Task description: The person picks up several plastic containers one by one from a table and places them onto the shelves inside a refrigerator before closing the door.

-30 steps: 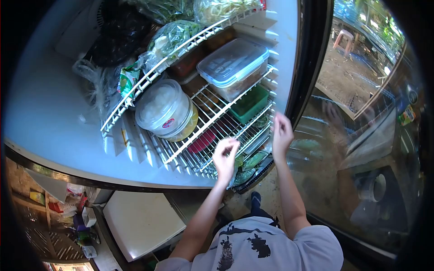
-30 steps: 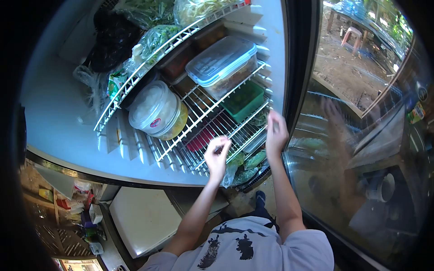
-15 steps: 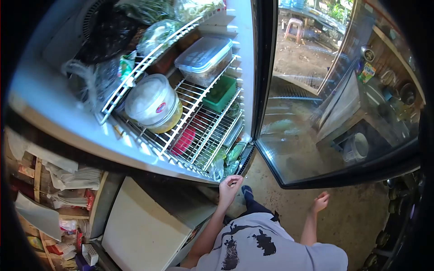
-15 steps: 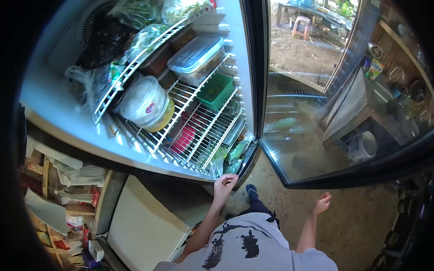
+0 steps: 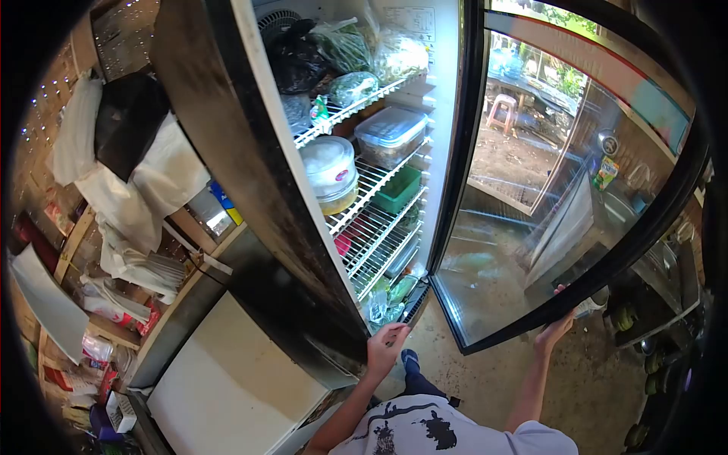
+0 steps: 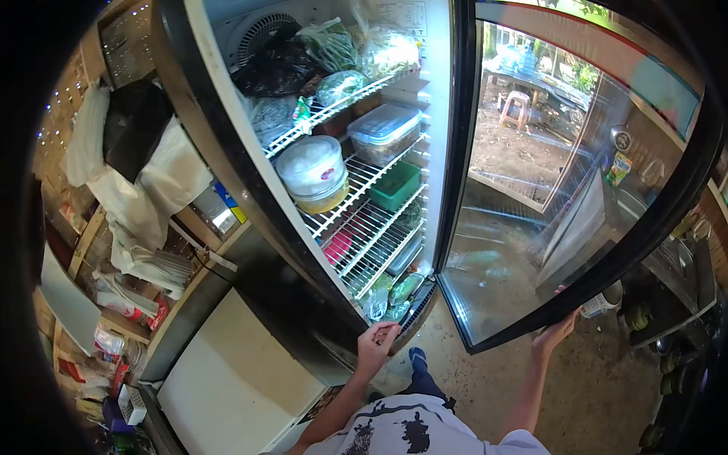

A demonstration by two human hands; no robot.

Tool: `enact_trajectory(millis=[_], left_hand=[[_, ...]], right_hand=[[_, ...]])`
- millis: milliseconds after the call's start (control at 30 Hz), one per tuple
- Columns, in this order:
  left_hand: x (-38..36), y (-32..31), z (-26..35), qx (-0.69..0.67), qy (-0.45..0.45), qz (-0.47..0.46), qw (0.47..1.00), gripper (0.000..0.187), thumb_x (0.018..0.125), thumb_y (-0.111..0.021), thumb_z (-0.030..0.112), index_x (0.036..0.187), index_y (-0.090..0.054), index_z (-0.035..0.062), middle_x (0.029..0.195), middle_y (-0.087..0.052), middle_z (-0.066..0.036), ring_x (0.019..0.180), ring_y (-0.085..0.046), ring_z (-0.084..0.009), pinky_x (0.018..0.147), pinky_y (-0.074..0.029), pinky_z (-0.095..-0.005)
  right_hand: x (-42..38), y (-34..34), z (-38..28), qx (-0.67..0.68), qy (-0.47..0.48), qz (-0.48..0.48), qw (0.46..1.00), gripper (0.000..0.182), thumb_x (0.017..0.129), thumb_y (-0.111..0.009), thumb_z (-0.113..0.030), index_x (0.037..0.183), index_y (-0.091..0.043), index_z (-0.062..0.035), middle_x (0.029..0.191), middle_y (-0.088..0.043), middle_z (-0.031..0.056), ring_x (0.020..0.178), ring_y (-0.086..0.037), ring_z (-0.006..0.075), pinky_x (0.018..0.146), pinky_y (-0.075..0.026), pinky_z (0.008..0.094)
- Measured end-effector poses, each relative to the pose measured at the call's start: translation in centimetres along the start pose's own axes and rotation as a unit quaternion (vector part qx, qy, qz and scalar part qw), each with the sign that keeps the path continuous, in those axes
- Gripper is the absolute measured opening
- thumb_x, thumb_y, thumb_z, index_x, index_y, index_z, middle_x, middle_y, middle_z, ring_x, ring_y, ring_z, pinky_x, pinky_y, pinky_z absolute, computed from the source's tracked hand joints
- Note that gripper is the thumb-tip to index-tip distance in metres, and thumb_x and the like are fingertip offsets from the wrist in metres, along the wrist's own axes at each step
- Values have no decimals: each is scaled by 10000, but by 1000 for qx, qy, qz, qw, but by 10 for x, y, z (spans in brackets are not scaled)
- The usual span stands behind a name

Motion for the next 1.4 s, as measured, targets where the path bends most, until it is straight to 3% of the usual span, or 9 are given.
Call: enact_trajectory(millis=[167,233,400,467,567,733,1067,1200,1400], left_hand=[[-20,58,25,56,-32,145,987,121,909,-654,89,966,-662,-18,823,-704,-57,734,-652,-92,679,-505,-220],[-22,65,41,78,-11,144,986,125,895,-660,65,994,-653,-11,900,-696,-74,783,-648,-103,699,-506,-227],[-21,62,104,167,-202,167,950,324,811,-697,13,1117,-588,9,1179,-607,-138,1067,-594,-218,876,-471,-308],[-24,61,113,206,-236,193,930,377,835,-677,37,1180,-530,7,1267,-558,-155,1149,-548,-249,949,-433,-341],[-21,74,99,163,-209,225,938,355,858,-662,59,1183,-528,11,1296,-538,-157,1157,-542,-248,950,-434,-347],[-10,97,53,70,-90,246,963,410,979,-511,180,1330,-461,-25,1352,-500,-143,1221,-495,-235,1017,-392,-363],[15,104,72,66,-95,292,950,580,1033,-338,410,1448,-362,5,1499,-366,-134,1364,-370,-243,1135,-247,-382],[24,108,48,12,-103,293,950,567,1032,-345,412,1439,-383,17,1480,-400,-126,1373,-358,-243,1139,-246,-372],[26,93,44,45,-137,312,939,548,1038,-338,396,1408,-415,-1,1440,-450,-132,1381,-351,-234,1145,-247,-370]], right_hand=[[-59,6,8,-86,-42,-36,995,508,1039,-382,-384,1290,-517,36,1213,-611,121,1082,-590,195,962,-437,324],[-76,3,14,-153,-66,-49,985,478,1035,-419,-354,1288,-518,39,1247,-597,118,1085,-590,191,963,-437,316],[-140,-48,3,-51,16,-82,995,304,906,-633,-68,1183,-590,49,1314,-519,166,1148,-531,267,980,-400,348],[-149,-85,-27,-108,83,-215,967,513,741,-758,-9,1221,-581,28,1262,-515,170,1117,-526,300,1004,-401,407],[-158,-146,-66,-81,160,-310,934,707,656,-874,-161,1281,-573,-22,1203,-537,174,1034,-559,269,792,-516,342],[-182,-223,-72,-27,224,-346,911,728,604,-909,-186,1227,-590,11,1067,-583,149,881,-621,272,745,-529,336],[-220,-318,-62,-2,261,-313,913,602,629,-884,-147,1135,-585,-13,999,-587,130,840,-607,272,702,-519,348],[-230,-323,-45,8,268,-361,893,661,612,-914,-140,1148,-556,10,1040,-581,153,955,-566,316,785,-483,406],[-231,-324,-38,30,292,-393,872,632,736,-843,-112,1256,-520,46,1199,-506,195,821,-539,220,683,-496,322]])
Point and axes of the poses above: each hand's wrist, its own x-axis towards the middle knuckle, its own y-axis out of the back of the hand, z = x × y, the point moved 7 cm from there along x, towards the middle knuckle
